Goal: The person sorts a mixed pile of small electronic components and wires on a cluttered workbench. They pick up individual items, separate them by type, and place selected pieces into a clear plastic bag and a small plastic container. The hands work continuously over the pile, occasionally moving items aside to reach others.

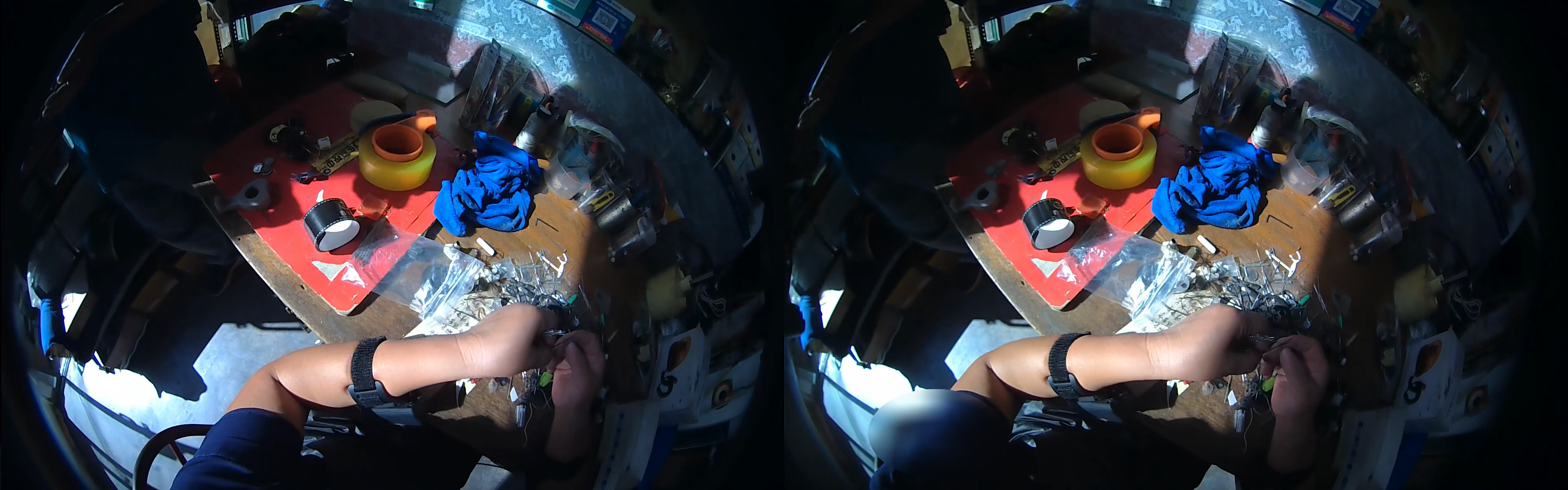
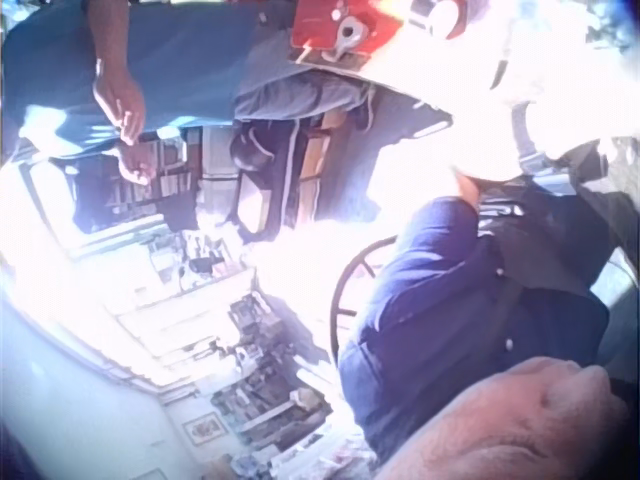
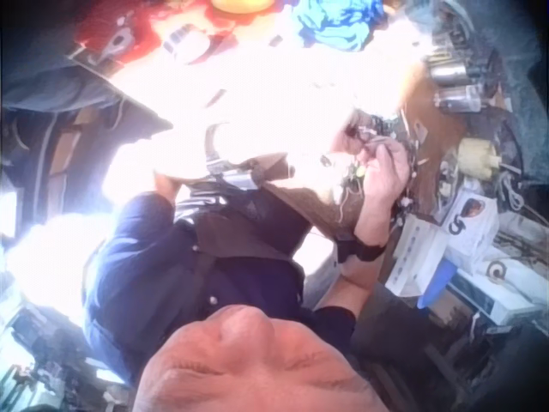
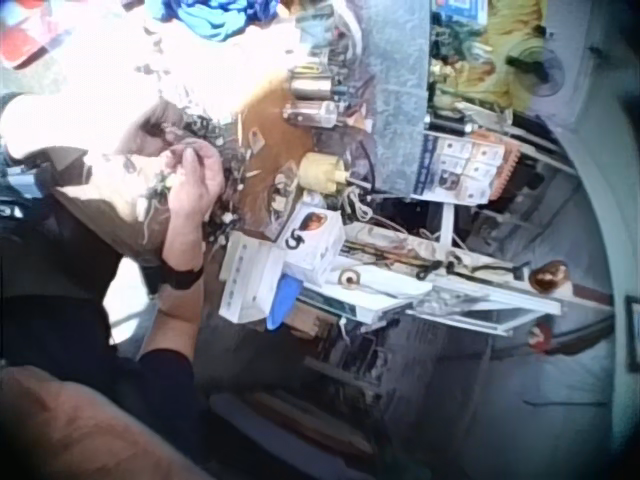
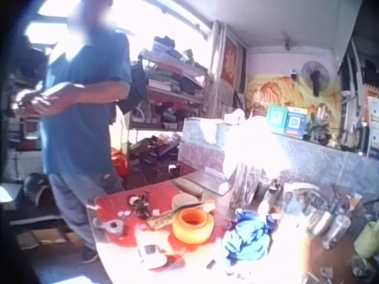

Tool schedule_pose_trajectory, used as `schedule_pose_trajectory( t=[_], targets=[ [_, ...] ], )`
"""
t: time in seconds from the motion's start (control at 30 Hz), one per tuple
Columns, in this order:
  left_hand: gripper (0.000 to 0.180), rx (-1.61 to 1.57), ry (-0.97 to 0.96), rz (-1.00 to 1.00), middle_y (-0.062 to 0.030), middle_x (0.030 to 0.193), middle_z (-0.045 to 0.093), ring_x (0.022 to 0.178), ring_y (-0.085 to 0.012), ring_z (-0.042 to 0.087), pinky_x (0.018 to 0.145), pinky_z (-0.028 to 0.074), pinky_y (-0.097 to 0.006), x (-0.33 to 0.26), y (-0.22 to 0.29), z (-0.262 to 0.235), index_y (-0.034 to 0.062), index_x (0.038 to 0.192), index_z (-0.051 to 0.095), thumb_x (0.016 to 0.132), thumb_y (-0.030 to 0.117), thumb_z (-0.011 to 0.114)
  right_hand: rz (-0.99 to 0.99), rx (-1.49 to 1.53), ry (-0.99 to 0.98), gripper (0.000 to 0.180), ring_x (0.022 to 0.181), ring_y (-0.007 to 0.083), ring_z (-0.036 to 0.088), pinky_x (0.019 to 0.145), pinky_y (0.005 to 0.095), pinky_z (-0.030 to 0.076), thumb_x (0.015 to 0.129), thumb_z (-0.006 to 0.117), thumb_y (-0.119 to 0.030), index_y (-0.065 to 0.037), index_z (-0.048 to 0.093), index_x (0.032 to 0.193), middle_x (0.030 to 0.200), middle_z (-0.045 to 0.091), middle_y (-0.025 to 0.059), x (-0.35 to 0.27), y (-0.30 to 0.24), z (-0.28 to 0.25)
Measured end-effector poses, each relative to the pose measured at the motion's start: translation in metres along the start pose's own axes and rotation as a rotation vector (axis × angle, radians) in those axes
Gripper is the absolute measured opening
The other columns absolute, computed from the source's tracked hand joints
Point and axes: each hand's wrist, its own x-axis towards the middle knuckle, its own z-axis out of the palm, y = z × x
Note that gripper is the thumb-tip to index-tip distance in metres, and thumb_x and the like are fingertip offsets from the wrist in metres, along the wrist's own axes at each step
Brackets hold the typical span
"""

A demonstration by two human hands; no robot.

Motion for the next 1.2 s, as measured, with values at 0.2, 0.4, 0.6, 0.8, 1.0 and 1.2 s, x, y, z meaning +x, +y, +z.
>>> schedule_pose_trajectory(
  t=[0.2,0.4,0.6,0.8,1.0,1.2],
  targets=[
    [0.008,-0.090,0.227,-0.111,0.0012,0.072,0.057,0.069,-0.0042,0.050,0.062,0.042,-0.020,-0.063,0.001,-0.108,-0.0012,0.085,0.058,0.082,0.005,0.063,0.033,-0.087,-0.021,0.015,0.059,0.0101,0.052,0.054,0.0233,0.040,0.085,0.054,-0.008,0.000,0.059,0.096,0.072,0.058,0.0055,0.002,-0.002,-0.004],
    [0.014,0.395,0.630,-0.484,-0.0034,0.077,0.059,0.066,-0.0092,0.053,0.058,0.042,-0.023,-0.105,-0.047,-0.217,0.0006,0.089,0.060,0.076,0.006,0.062,0.128,-0.468,-0.238,0.009,0.063,0.0024,0.049,0.055,0.0176,0.039,0.084,0.061,-0.005,-0.001,0.060,0.092,0.071,0.055,-0.0015,0.003,0.003,-0.011],
    [0.008,0.697,0.656,-0.465,0.0061,0.061,0.046,0.050,-0.0013,0.038,0.043,0.028,-0.018,-0.099,-0.084,-0.239,0.0061,0.085,0.058,0.079,0.011,0.061,-0.012,-0.836,-0.400,0.009,0.060,0.0048,0.052,0.053,0.0208,0.041,0.078,0.065,-0.004,-0.003,0.060,0.086,0.070,0.057,0.0004,-0.003,-0.005,-0.007],
    [0.013,-0.159,0.557,-0.146,0.0062,0.056,0.037,0.044,-0.0030,0.026,0.041,0.017,-0.019,-0.067,-0.018,-0.156,0.0057,0.093,0.059,0.085,0.015,0.061,-0.060,-1.282,-0.563,0.017,0.061,0.0200,0.055,0.056,0.0326,0.043,0.071,0.067,-0.016,-0.006,0.053,0.070,0.066,0.053,0.0057,-0.012,-0.012,0.001],
    [0.009,-0.690,0.195,-0.185,0.0052,0.063,0.052,0.046,-0.0013,0.039,0.040,0.025,-0.016,0.008,-0.005,-0.052,0.0063,0.085,0.061,0.086,0.014,0.057,-0.029,-1.523,-0.541,0.010,0.069,0.0279,0.056,0.063,0.0391,0.044,0.068,0.060,-0.011,-0.006,0.051,0.067,0.070,0.054,0.0089,-0.017,-0.007,0.012],
    [0.006,-0.786,0.061,-0.342,0.0024,0.072,0.056,0.044,-0.0020,0.033,0.038,0.023,-0.017,0.032,-0.028,-0.020,0.0054,0.087,0.058,0.087,0.009,0.054,0.013,-1.591,-0.413,0.009,0.069,0.0295,0.056,0.064,0.0414,0.044,0.067,0.059,-0.011,-0.006,0.052,0.066,0.069,0.054,0.0107,-0.020,-0.010,0.015]
  ],
)
